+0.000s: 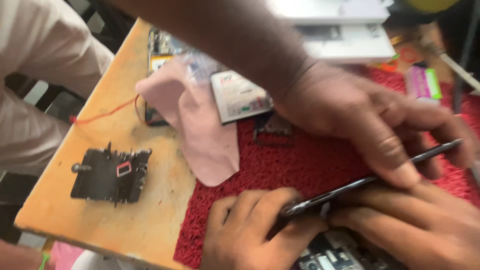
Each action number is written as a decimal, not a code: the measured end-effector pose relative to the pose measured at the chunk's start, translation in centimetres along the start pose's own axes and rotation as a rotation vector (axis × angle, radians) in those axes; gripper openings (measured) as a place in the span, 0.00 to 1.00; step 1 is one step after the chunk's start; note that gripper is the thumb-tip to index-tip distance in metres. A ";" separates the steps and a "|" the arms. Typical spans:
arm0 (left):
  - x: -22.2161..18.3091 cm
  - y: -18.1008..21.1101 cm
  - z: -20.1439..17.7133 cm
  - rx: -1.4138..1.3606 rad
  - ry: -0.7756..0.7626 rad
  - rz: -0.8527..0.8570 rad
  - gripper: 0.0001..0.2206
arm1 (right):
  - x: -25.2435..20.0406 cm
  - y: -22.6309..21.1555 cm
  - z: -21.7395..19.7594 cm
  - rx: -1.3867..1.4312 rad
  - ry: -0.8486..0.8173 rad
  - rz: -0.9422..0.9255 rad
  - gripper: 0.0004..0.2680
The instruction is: The person uses tweezers to manipulate internal components of a disassembled smartphone, specifically adjusting a ribbon cable near the battery. They then align and press the phone's screen assembly onto the main chassis to close the device.
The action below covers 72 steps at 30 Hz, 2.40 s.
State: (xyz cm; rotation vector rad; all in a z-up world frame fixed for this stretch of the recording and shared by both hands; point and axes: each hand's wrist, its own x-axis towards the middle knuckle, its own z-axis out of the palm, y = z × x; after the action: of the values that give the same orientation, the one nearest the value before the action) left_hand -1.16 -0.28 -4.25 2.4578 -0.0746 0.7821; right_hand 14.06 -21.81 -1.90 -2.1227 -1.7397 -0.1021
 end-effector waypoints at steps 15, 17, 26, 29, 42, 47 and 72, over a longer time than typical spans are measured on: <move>1.2 2.7 -1.8 -0.041 0.036 -0.071 0.16 | 2.6 -4.3 -2.8 0.002 -0.068 0.160 0.23; 1.1 2.7 -1.9 -0.047 0.041 -0.053 0.18 | 2.6 -4.6 -2.8 0.017 -0.063 0.164 0.23; 0.7 2.8 -2.2 -0.062 0.040 -0.045 0.17 | 2.7 -5.4 -2.5 -0.022 -0.011 0.135 0.23; 0.8 2.7 -2.2 -0.070 0.048 -0.032 0.17 | 2.7 -5.5 -2.5 -0.035 -0.007 0.131 0.24; 0.7 2.5 -2.0 -0.079 0.082 -0.060 0.16 | 2.7 -4.5 -4.4 0.098 -0.182 0.037 0.25; 0.8 2.3 -1.9 -0.080 0.078 -0.072 0.15 | 3.0 -3.9 -5.6 0.226 -0.212 -0.008 0.22; 0.7 1.6 -1.3 -0.118 0.133 -0.073 0.12 | 2.7 -1.3 -2.6 0.129 -0.190 0.066 0.16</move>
State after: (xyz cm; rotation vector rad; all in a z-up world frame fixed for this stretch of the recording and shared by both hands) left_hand -1.53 -0.89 -2.20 2.2785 0.0177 0.8819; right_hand 13.96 -20.01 1.64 -2.1508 -1.7262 0.2308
